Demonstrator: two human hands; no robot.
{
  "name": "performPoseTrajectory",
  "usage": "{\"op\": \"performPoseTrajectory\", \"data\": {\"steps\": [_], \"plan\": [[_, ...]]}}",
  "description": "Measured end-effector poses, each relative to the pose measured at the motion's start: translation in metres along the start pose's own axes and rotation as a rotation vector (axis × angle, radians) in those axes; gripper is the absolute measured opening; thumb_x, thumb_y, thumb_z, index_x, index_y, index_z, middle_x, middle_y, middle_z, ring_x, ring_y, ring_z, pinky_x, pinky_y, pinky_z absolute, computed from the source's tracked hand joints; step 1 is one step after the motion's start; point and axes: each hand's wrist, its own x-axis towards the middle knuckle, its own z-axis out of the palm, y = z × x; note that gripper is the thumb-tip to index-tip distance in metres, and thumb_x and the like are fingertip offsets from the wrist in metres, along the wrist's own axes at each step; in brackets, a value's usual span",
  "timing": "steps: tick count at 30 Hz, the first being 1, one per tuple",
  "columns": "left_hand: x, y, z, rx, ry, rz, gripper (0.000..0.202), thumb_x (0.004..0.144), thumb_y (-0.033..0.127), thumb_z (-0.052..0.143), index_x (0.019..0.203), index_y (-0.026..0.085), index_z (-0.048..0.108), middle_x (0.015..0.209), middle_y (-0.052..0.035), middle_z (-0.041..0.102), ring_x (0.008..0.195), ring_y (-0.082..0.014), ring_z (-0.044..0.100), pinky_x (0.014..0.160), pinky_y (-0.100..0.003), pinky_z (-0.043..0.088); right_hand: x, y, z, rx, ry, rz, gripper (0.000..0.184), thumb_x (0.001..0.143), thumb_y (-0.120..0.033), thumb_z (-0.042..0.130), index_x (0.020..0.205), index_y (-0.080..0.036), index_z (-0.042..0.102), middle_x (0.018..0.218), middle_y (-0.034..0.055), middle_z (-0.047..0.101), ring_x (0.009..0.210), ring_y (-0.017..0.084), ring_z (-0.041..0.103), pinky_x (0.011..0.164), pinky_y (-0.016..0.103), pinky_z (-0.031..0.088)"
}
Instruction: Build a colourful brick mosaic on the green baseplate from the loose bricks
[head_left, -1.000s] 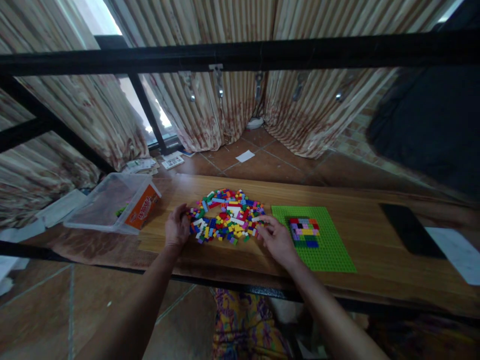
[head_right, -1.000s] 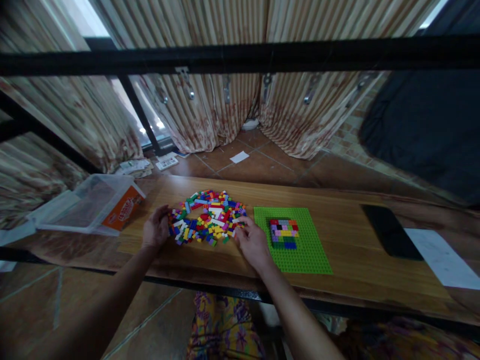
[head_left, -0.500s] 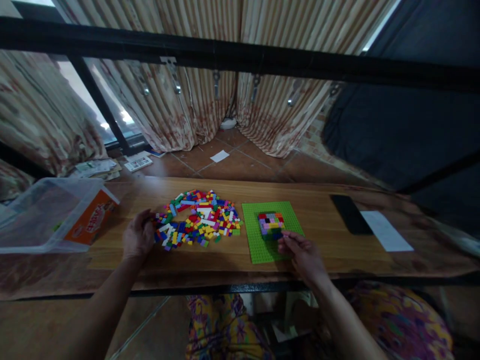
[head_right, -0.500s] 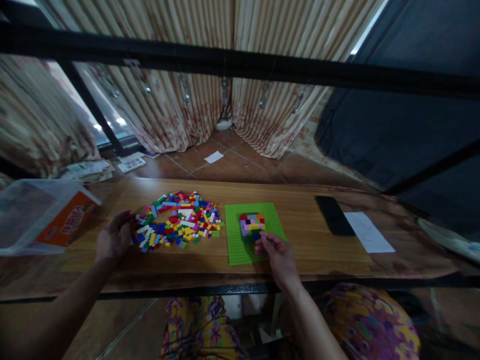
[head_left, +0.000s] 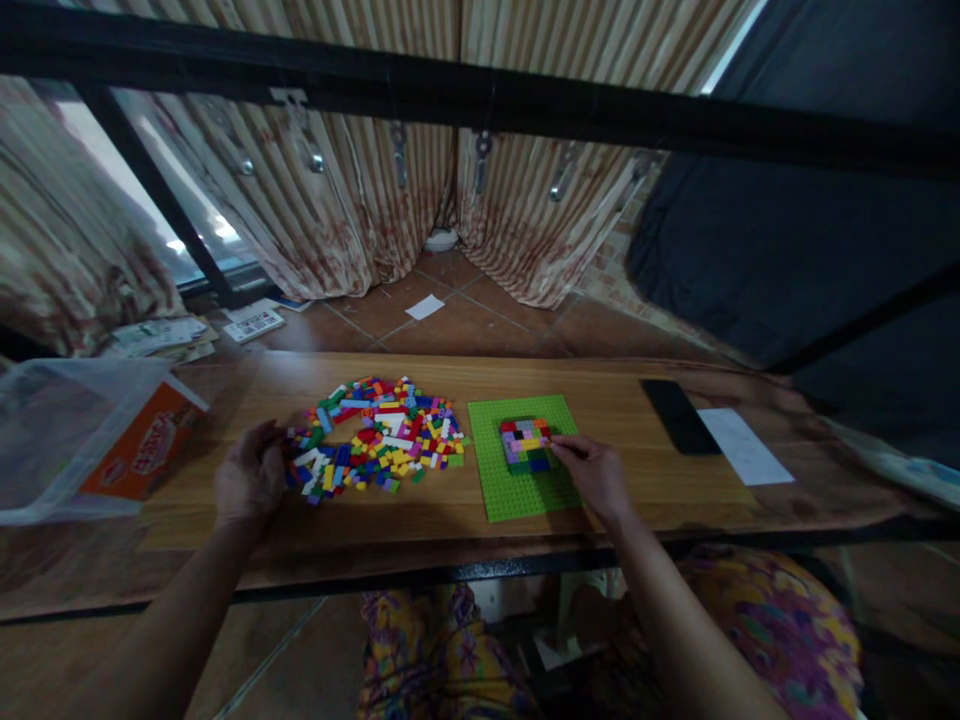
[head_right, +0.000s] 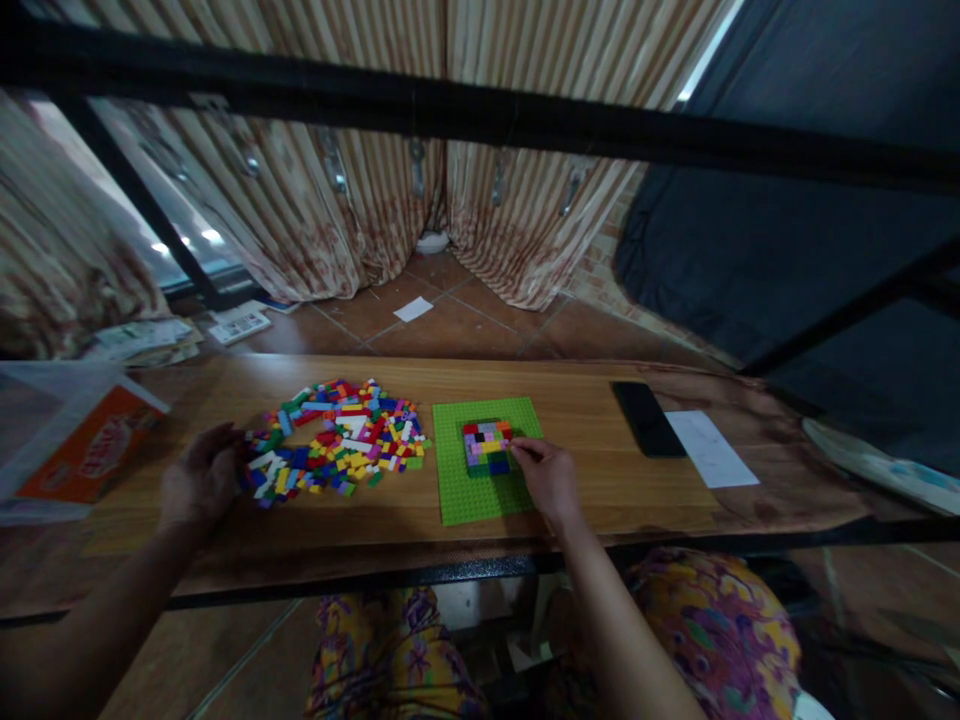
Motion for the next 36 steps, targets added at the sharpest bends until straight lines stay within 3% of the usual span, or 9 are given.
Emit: {"op": "performPoseTrajectory", "data": {"steps": [3,10,20,36], "plan": [[0.000,0.003,-0.001,-0.031,-0.063,-0.066,0.044,0.082,0.025,0.043,0.124,0.017,0.056,0.112,-0.0072,0.070,0.104,-0.0215,0.063,0.092,-0.036,0.050,0.002,-0.003,0.000,-0.117,-0.019,-0.050,0.027,0.073,-0.045,0.064,0.078,-0.020,0.074,0.082,0.0073,0.075,0.075,0.022,0.067,0.070,0.035,0.050],[0.000,0.000,0.001,-0.037,-0.054,-0.074,0.044,0.083,0.022,0.042,0.124,0.015,0.056,0.113,-0.0079,0.069,0.104,-0.0214,0.063,0.093,-0.038,0.050,0.006,-0.007,0.002,-0.178,-0.045,-0.118,0.027,0.077,-0.045,0.060,0.072,-0.020,0.071,0.075,0.0055,0.073,0.069,0.020,0.066,0.067,0.032,0.047],[0.000,0.001,0.000,-0.033,-0.059,-0.086,0.045,0.082,0.020,0.043,0.125,0.015,0.055,0.116,-0.0078,0.069,0.108,-0.0214,0.062,0.096,-0.038,0.048,0.004,0.000,0.001,-0.051,-0.015,-0.050,0.026,0.076,-0.042,0.063,0.081,-0.018,0.071,0.083,0.0073,0.074,0.077,0.022,0.067,0.074,0.035,0.049],[0.000,0.000,0.001,-0.026,-0.055,-0.073,0.046,0.083,0.022,0.043,0.126,0.014,0.056,0.117,-0.0094,0.068,0.112,-0.0237,0.060,0.099,-0.042,0.048,0.015,0.006,0.006,0.082,0.005,0.049,0.032,0.062,-0.048,0.073,0.071,-0.017,0.070,0.071,0.0047,0.071,0.066,0.019,0.063,0.064,0.031,0.047]]}}
